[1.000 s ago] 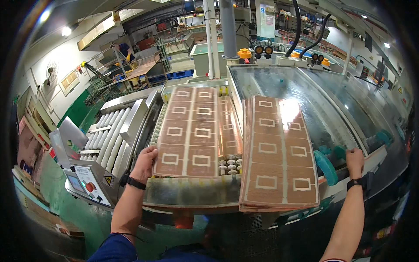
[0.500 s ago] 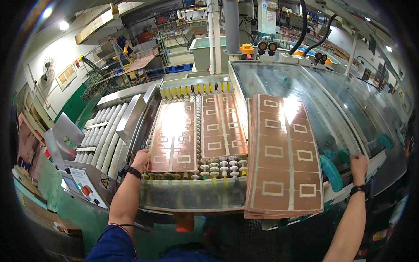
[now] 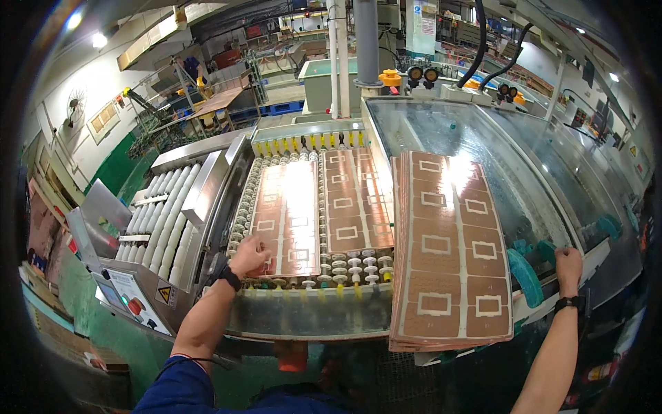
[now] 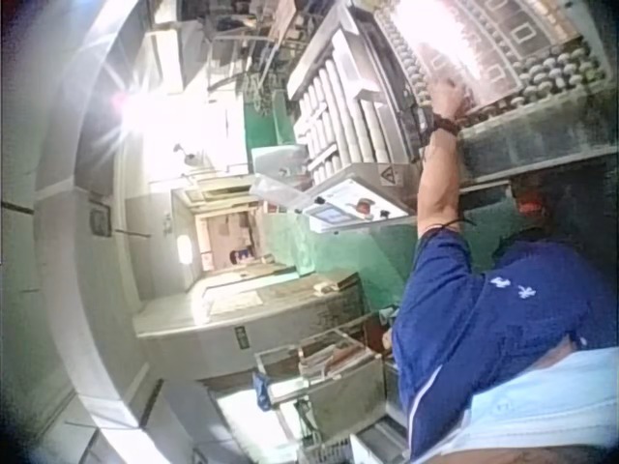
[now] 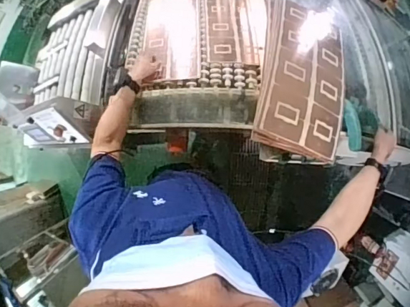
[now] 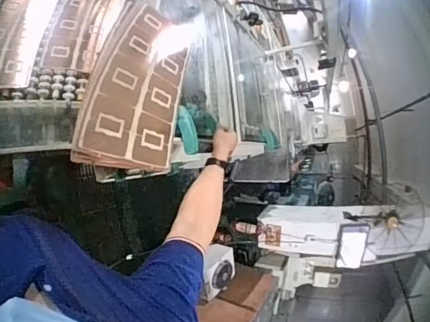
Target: Handling and processing circuit board panels in a factory setting, including screen printing and machine feeding.
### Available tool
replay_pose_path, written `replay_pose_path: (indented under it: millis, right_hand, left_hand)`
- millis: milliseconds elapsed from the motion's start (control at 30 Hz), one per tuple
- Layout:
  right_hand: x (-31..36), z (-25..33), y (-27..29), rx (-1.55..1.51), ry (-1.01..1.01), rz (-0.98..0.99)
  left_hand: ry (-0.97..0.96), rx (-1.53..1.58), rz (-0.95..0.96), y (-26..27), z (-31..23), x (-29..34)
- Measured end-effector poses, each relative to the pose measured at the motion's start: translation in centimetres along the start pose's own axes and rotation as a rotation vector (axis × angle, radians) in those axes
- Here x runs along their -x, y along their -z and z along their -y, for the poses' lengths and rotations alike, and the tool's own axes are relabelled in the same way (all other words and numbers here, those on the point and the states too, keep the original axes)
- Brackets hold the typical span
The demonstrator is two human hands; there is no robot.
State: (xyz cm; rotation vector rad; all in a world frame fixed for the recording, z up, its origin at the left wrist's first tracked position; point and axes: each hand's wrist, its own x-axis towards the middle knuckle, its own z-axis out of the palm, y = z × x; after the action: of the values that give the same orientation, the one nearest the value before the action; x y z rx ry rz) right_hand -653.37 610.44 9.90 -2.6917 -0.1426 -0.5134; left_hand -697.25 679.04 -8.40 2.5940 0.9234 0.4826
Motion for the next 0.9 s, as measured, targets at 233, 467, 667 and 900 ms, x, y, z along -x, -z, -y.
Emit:
replay_pose_path:
  millis: [233,467,667,900]
  right_hand:
    - [-0.2,-0.5,-0.3,0.043,0.069,-0.068]
    - [0.0,0.0,0.1,0.08,0.042,-0.056]
    - [0.7,1.2,1.1,0.096,-0.027,0.02]
    - [0.3,0.4,0.3,0.061,0.022,-0.091]
  left_hand:
    - [-0.01,-0.098,0.167,1.1,-5.4,0.5]
    - [-0.109,0.761,0.41,0.7,-24.5,7.8]
    - [-0.266,0.938,0.439,1.3,-33.4,13.2]
    - [0.129,1.215,0.498,3.0,-31.1,10.6]
